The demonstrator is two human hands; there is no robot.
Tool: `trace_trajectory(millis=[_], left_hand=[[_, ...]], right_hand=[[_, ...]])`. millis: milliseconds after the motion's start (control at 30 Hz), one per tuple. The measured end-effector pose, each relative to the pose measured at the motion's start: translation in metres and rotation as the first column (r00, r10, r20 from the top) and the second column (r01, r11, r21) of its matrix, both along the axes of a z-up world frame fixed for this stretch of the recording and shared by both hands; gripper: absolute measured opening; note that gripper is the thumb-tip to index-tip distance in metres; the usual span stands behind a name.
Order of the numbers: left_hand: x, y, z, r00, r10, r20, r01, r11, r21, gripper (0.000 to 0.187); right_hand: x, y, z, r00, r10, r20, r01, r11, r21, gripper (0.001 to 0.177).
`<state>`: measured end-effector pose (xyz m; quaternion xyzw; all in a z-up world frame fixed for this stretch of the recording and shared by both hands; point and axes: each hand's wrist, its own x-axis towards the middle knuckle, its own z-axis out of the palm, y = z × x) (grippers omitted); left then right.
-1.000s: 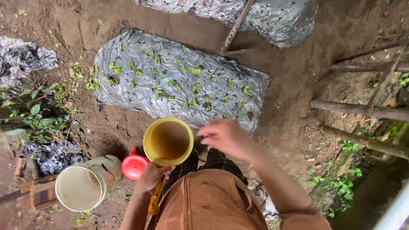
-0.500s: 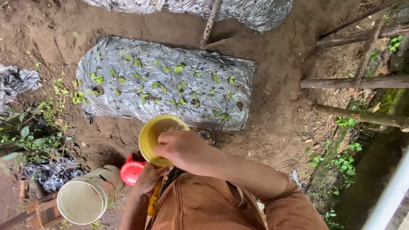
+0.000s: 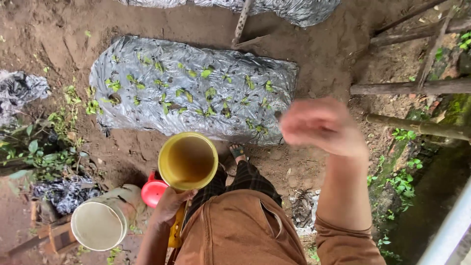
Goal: The person holds a yellow cup filled with liquid and uses their right hand to scoop and pour the liquid onto small seedlings planted in holes in a black plastic sheet. The person moves along the row of plants, repeating the scooping and pouring action to water each seedling.
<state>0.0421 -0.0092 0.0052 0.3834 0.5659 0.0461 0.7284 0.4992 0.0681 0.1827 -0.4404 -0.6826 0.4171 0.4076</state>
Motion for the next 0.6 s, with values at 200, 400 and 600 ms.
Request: trace_trajectory(millis=[200,400,600], left_hand=[[0.011,0.003,-0.008,0.996,-0.089,0.026,0.09,0.996,-0.017,0.033],[0.039,0.012,0.003,0.998,-0.035,0.061,0.035,0.999,0.001,0.031],[0.049,0.018,0.009,0.994,-0.109,0.02,0.108,0.993,0.04,0.032]], right_hand=[[-0.058,0.008,-0.007,0.804,-0.012,0.595,0.412,0.732,-0.542,0.057],[-0.17,-0.023,-0.093,0.944,0.012,0.33,-0.045,0.995,0.091,0.03],[-0.204,-0.025,-0.131,0.384,0.405,0.829,-0.317,0.902,-0.294,0.016]])
